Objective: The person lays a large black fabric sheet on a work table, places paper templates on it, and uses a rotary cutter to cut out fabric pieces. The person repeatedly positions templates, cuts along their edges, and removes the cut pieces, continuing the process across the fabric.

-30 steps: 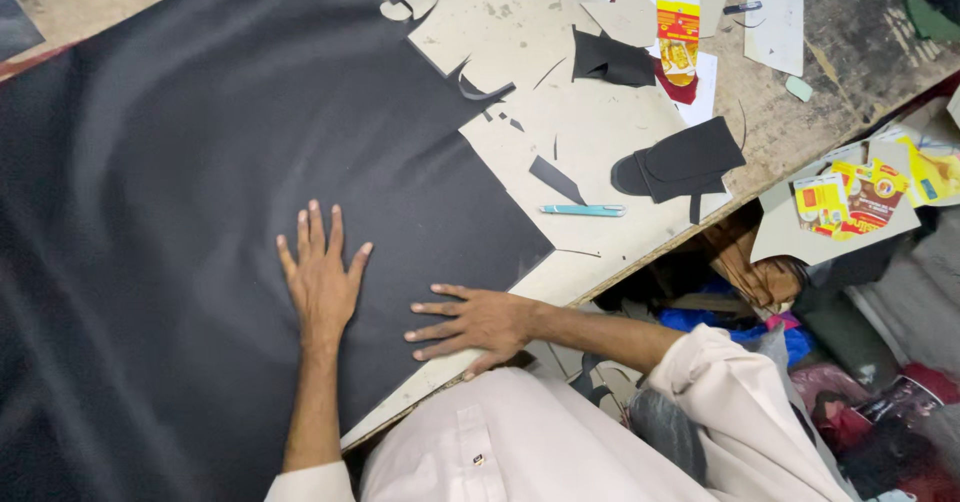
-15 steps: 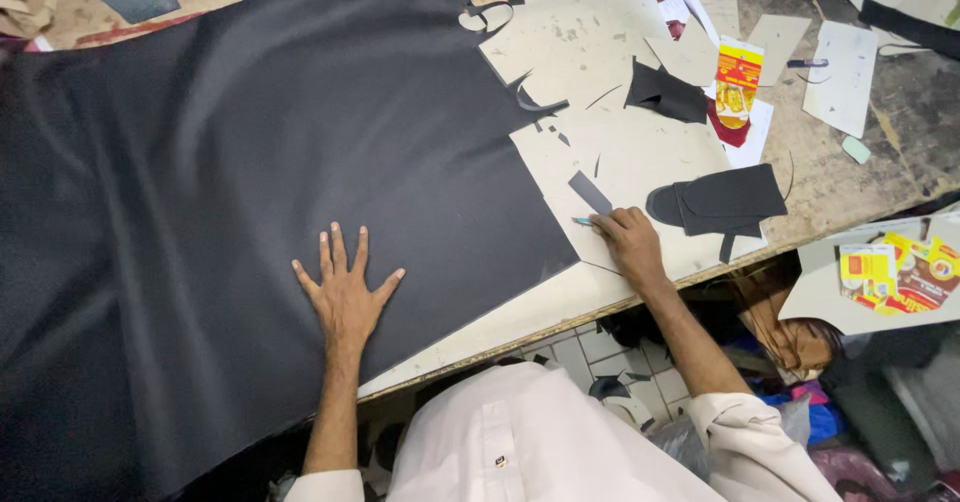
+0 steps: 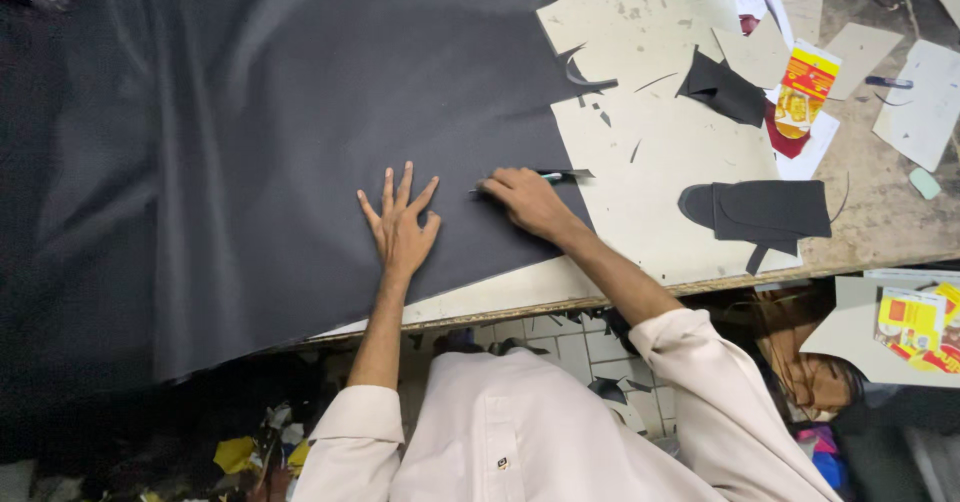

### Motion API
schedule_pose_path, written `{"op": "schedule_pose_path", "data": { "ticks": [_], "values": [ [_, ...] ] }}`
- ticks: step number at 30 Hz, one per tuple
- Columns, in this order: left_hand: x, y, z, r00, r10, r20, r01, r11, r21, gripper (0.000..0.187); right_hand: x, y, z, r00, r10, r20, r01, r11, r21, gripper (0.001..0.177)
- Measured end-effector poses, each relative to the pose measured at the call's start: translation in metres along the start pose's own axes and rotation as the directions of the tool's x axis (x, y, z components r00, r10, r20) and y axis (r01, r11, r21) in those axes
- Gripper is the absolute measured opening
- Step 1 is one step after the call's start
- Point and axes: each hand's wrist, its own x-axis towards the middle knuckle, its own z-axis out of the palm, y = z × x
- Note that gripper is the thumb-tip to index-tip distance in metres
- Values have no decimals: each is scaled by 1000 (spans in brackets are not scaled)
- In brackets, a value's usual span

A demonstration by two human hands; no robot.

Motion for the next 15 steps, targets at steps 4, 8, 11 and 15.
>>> {"op": "schedule_pose_path", "data": {
  "ticks": [4, 8, 11, 15],
  "values": [
    [-2, 3, -2, 999, -38, 14, 39, 994, -106, 69, 28, -11, 20, 995, -67, 70, 64, 997, 44, 38],
    [2, 6, -3, 999, -42, -8, 42, 997, -64, 74, 35, -8, 27, 995, -96, 14, 95, 995, 43, 36],
    [1, 5, -2, 998, -57, -7, 56, 995, -78, 75, 35, -9, 32, 996, -54, 72, 50, 997, 60, 34],
    [2, 5, 1, 998, -59, -14, 57, 993, -102, 76, 36, -8, 37, 997, -64, 33, 63, 997, 50, 27]
  ]
}}
